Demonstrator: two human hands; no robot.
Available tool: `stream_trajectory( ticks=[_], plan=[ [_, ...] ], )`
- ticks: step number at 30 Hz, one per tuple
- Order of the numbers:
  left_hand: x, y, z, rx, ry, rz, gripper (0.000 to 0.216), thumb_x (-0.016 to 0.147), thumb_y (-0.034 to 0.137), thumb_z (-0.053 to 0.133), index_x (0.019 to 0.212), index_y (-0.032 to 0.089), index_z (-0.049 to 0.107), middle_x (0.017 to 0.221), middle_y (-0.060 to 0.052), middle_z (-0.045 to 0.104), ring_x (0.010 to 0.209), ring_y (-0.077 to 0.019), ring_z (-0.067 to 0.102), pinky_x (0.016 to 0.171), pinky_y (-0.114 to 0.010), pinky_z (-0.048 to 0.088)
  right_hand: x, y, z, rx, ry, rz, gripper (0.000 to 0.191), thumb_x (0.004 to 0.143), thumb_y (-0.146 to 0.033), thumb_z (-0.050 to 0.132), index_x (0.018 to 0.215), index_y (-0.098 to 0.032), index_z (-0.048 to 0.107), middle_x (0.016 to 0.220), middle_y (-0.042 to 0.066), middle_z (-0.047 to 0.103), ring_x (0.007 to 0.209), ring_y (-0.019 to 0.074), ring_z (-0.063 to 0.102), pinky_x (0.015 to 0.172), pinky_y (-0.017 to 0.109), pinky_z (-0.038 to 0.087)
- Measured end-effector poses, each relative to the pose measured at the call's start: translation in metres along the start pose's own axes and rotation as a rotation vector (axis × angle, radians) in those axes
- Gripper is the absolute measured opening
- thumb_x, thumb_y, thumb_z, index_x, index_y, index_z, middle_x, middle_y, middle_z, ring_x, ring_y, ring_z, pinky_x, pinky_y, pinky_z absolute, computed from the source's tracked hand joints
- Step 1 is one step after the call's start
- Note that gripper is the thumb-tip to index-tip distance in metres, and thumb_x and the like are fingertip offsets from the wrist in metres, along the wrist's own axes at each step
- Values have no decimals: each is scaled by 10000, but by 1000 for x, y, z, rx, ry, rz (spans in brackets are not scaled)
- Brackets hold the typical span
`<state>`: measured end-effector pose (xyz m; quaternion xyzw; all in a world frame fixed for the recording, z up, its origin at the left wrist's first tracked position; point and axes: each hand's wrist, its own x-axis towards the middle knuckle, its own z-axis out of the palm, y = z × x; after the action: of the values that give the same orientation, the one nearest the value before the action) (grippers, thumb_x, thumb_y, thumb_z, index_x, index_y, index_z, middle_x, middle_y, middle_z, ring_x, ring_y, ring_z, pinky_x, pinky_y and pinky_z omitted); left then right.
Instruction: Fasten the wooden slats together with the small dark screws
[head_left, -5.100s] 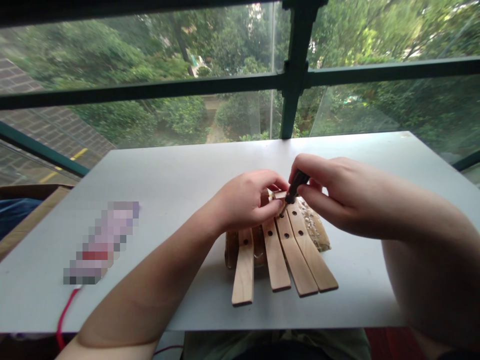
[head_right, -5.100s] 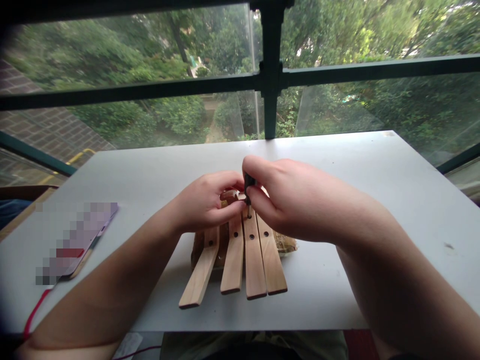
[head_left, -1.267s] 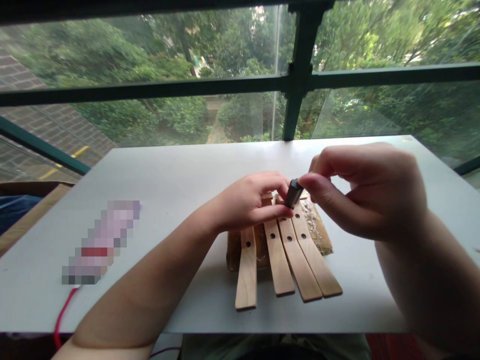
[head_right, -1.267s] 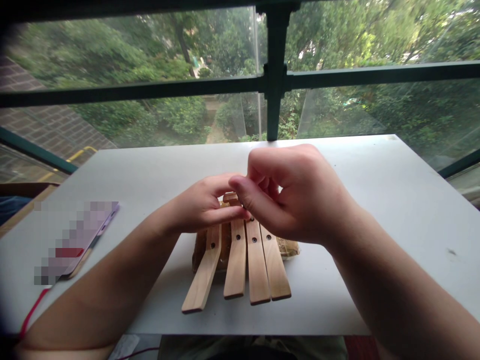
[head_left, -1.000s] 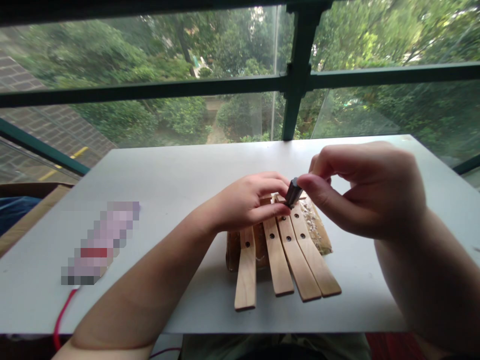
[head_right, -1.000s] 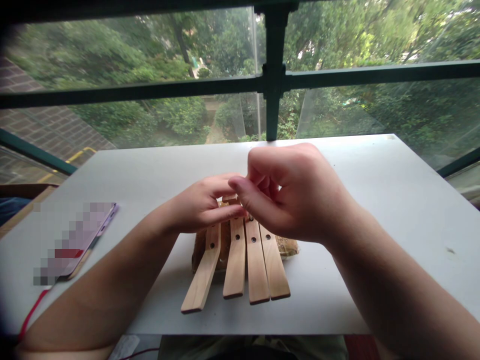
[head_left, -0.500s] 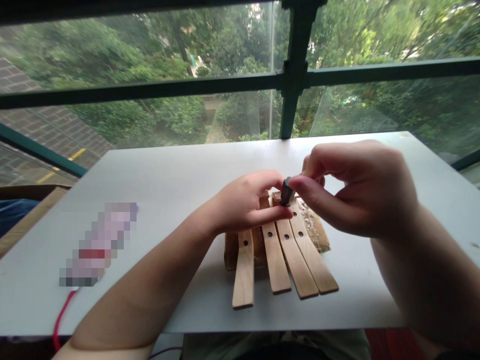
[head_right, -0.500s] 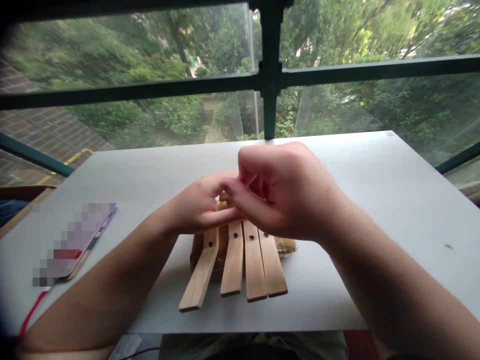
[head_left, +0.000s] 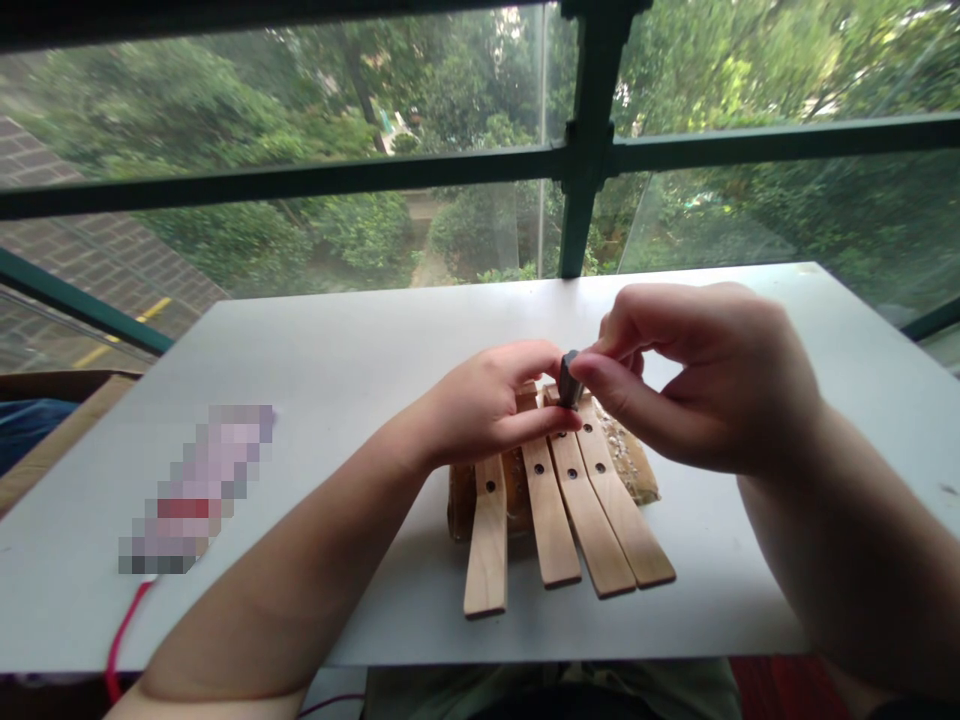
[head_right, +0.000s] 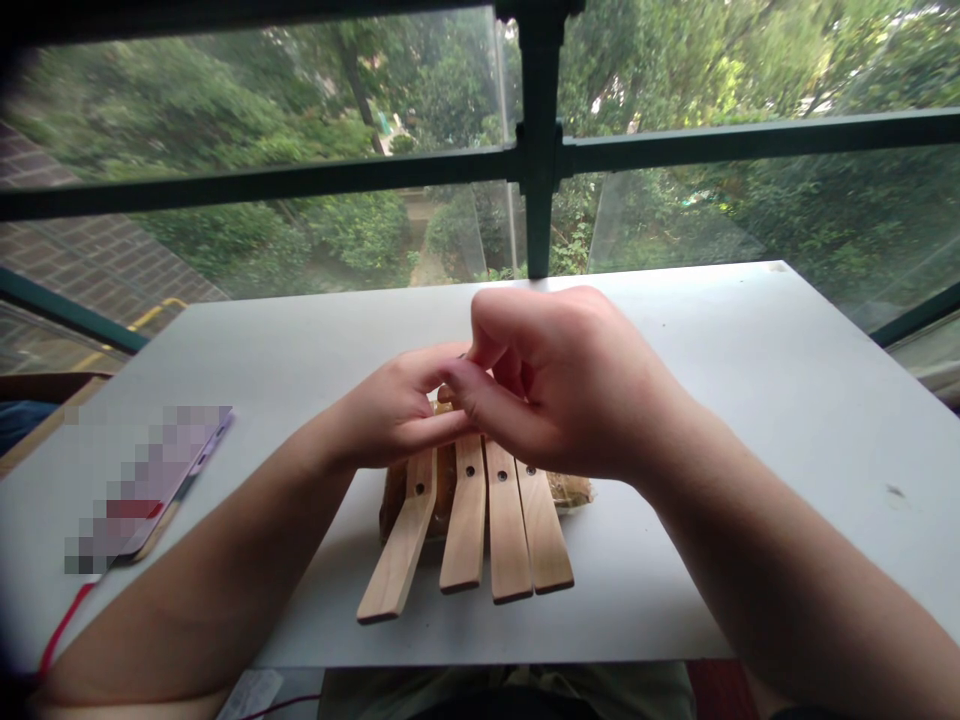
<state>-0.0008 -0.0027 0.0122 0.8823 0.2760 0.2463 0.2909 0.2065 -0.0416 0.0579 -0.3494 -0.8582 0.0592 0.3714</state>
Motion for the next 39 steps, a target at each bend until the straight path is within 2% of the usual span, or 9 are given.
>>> stream_trajectory(
  ticks=[5,9,13,19,28,32,35,39],
  plan=[
    [1,0,1,13,7,2,205,908,353,642,990,165,643,1000,-32,672,980,-173,629,854,-263,485,0,3,0,5,-81,16,148,882,-252,626,801,-222,506,638,-21,606,555,120,537,525,298,397],
    [0,0,1,6,6,10,215,915,347,641,1027,163,655,1045,-40,683,998,-172,633,878,-263,485,1,10,-2,-75,-107,-89,74,894,-244,620,933,-197,578,680,-27,613,594,122,560,558,293,394],
    [0,-2,-1,3,-2,59,214,926,323,629,1047,150,665,1056,-45,693,984,-158,634,880,-252,480,1,13,-7,-74,-160,-128,156,868,-190,624,1024,-193,628,677,-35,614,587,114,552,572,285,400],
    [0,-2,-2,-7,-24,100,177,916,293,629,994,142,677,1061,-56,702,985,-162,649,891,-254,496,-1,13,-13,90,-274,-64,249,868,-135,586,1107,-196,620,745,-16,671,612,110,580,587,268,444],
    [0,-2,-1,29,-12,111,177,918,299,621,1008,171,704,1057,-53,720,973,-170,661,880,-263,513,0,11,-13,29,-394,9,181,930,-188,512,1093,-232,574,805,2,658,654,145,558,619,302,406],
    [0,-2,-1,29,9,110,174,927,297,608,1005,180,711,1020,-53,714,939,-161,652,860,-255,512,1,13,-9,-7,-403,53,123,960,-220,468,1065,-243,529,813,-3,645,673,148,563,629,292,391],
    [0,-2,-2,18,-5,108,174,930,297,600,982,179,717,1050,-58,709,951,-158,645,878,-249,507,2,16,-4,-5,-400,51,31,970,-266,482,978,-239,495,766,-23,595,641,126,507,615,271,361],
    [1,-1,-2,3,-21,110,185,940,299,580,974,182,719,1072,-57,705,984,-164,640,905,-258,501,3,18,0,-11,-405,47,142,991,-326,471,892,-234,425,719,-39,526,606,107,418,581,259,309]
  ],
)
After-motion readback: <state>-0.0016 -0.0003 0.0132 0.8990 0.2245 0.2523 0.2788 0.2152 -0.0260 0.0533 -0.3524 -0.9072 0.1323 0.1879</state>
